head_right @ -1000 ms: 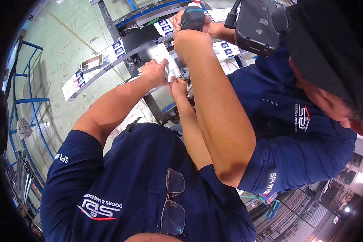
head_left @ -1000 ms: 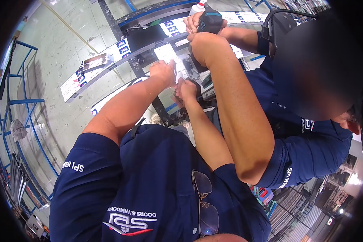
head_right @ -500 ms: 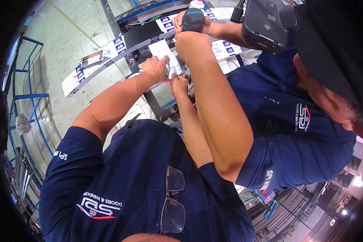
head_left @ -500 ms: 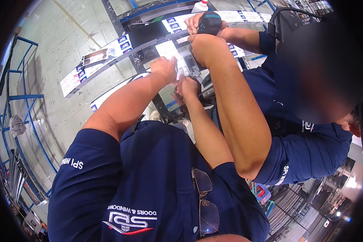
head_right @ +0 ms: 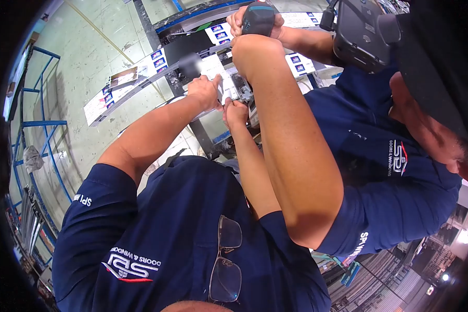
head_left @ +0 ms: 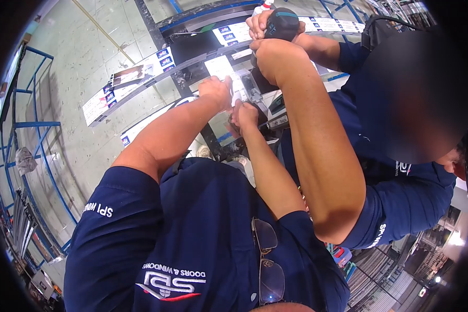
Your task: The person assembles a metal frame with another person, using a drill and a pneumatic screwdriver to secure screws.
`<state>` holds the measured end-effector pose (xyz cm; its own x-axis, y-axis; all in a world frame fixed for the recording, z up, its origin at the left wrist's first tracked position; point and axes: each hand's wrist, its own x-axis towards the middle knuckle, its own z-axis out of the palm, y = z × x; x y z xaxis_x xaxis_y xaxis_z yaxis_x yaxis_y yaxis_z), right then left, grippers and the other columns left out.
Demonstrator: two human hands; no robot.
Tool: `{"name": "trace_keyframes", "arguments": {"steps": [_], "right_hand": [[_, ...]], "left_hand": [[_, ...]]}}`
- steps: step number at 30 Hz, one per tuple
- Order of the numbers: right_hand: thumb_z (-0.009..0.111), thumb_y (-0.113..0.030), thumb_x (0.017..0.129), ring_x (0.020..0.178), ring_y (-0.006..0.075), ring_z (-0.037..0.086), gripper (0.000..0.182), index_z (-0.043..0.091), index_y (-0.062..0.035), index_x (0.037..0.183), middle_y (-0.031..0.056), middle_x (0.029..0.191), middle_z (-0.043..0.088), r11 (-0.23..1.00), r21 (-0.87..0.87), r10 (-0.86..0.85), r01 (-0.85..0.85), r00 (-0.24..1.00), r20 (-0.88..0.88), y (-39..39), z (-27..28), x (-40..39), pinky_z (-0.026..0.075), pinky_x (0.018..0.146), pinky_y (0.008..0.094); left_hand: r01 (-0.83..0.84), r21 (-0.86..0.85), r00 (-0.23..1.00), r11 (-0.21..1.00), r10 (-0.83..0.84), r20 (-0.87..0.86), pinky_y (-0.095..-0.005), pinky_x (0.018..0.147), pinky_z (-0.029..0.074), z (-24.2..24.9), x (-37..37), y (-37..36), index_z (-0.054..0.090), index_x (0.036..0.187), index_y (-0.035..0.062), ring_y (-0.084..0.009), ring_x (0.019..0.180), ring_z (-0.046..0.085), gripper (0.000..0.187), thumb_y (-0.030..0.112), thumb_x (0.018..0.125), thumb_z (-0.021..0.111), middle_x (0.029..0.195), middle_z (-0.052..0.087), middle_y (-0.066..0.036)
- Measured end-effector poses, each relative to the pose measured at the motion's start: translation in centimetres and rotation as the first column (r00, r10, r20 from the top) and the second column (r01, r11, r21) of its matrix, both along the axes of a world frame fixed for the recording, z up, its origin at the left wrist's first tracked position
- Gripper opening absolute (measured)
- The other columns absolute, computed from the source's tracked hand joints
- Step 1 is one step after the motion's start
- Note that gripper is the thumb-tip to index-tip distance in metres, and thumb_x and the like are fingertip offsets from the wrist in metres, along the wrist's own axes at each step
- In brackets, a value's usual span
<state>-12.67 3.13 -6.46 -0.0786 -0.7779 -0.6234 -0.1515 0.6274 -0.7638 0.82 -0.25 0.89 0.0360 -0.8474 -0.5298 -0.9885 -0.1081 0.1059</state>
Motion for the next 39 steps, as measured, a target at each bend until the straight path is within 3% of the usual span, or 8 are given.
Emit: {"name": "trace_keyframes", "arguments": {"steps": [1,3,5,6,8,16,18,39], "right_hand": [[0.057,-0.024,0.101,0.049,0.0157,0.056,0.032,0.064,-0.0058,0.075,0.006,0.064,0.062,1.0,-0.001,-0.001,0.001,1.0,0.0,0.0,-0.1,0.1,0.04,0.041,0.0303],[0.064,-0.03,0.102,0.041,0.0142,0.047,0.043,0.056,-0.0055,0.069,0.0031,0.055,0.053,0.996,0.017,-0.087,0.086,0.995,0.05,0.0,0.5,0.5,0.031,0.038,0.0316],[0.064,-0.031,0.103,0.041,0.0142,0.047,0.043,0.056,-0.0055,0.069,0.0031,0.055,0.053,0.997,0.016,-0.072,0.071,0.997,0.042,-0.1,0.3,0.5,0.031,0.038,0.0315],[0.064,-0.031,0.103,0.041,0.0142,0.047,0.042,0.056,-0.0055,0.07,0.003,0.055,0.053,0.998,0.015,-0.054,0.054,0.998,0.035,0.0,0.2,0.5,0.031,0.038,0.0314],[0.064,-0.031,0.103,0.041,0.0143,0.047,0.042,0.056,-0.0056,0.07,0.003,0.054,0.053,0.998,0.016,-0.055,0.055,0.998,0.023,-0.1,0.2,0.5,0.031,0.038,0.0315],[0.064,-0.03,0.103,0.04,0.0153,0.046,0.043,0.055,-0.0058,0.069,0.0036,0.054,0.052,0.999,0.008,-0.049,0.049,0.999,-0.002,-0.1,0.0,0.6,0.03,0.037,0.0321],[0.064,-0.035,0.1,0.05,0.015,0.059,0.038,0.066,-0.0047,0.076,0.005,0.065,0.064,0.999,0.002,0.036,-0.036,0.997,-0.063,-0.1,-0.2,0.1,0.043,0.044,0.0307],[0.06,-0.032,0.1,0.049,0.0157,0.059,0.038,0.065,-0.0042,0.074,0.0059,0.061,0.062,0.998,-0.055,0.018,-0.02,0.999,-0.033,0.0,-0.5,-0.1,0.042,0.043,0.0306]], "left_hand": [[0.0,-0.002,1.0,1.0,0.0,0.001,-0.0464,0.1,0.053,0.0,0.0,-0.1,0.033,0.159,0.0247,-0.038,0.127,0.058,0.115,0.055,0.065,0.093,0.139,0.056,-0.019],[0.001,-0.004,1.0,1.0,-0.001,-0.002,-0.0464,0.1,0.053,0.3,0.1,0.0,0.033,0.159,0.0248,-0.038,0.127,0.058,0.114,0.054,0.065,0.093,0.139,0.057,-0.019],[-0.011,-0.058,0.998,0.998,0.008,-0.06,-0.0457,0.098,0.052,0.4,0.3,0.4,0.047,0.146,0.018,-0.0398,0.126,0.059,0.093,0.045,0.069,0.092,0.135,0.058,-0.021],[-0.011,-0.056,0.998,0.998,0.008,-0.061,-0.0457,0.098,0.052,0.2,0.3,0.3,0.047,0.146,0.018,-0.0398,0.126,0.059,0.093,0.045,0.069,0.092,0.135,0.058,-0.021],[0.004,-0.013,1.0,1.0,-0.004,-0.013,-0.0467,0.1,0.053,0.0,0.3,0.0,0.034,0.159,0.0238,-0.0384,0.127,0.059,0.114,0.052,0.065,0.093,0.138,0.057,-0.019],[0.0,-0.011,1.0,1.0,0.0,-0.023,-0.0473,0.101,0.053,0.0,0.3,0.0,0.034,0.159,0.0231,-0.0392,0.127,0.058,0.114,0.052,0.065,0.093,0.139,0.057,-0.019],[-0.002,-0.016,1.0,1.0,0.002,-0.026,-0.0473,0.101,0.052,-0.1,0.3,0.0,0.034,0.158,0.0231,-0.0392,0.127,0.058,0.115,0.052,0.065,0.094,0.139,0.057,-0.019],[-0.01,-0.022,0.999,1.0,0.01,-0.034,-0.0459,0.1,0.052,0.0,0.1,0.1,0.035,0.157,0.0223,-0.0394,0.128,0.057,0.112,0.049,0.066,0.094,0.138,0.057,-0.02]]}}
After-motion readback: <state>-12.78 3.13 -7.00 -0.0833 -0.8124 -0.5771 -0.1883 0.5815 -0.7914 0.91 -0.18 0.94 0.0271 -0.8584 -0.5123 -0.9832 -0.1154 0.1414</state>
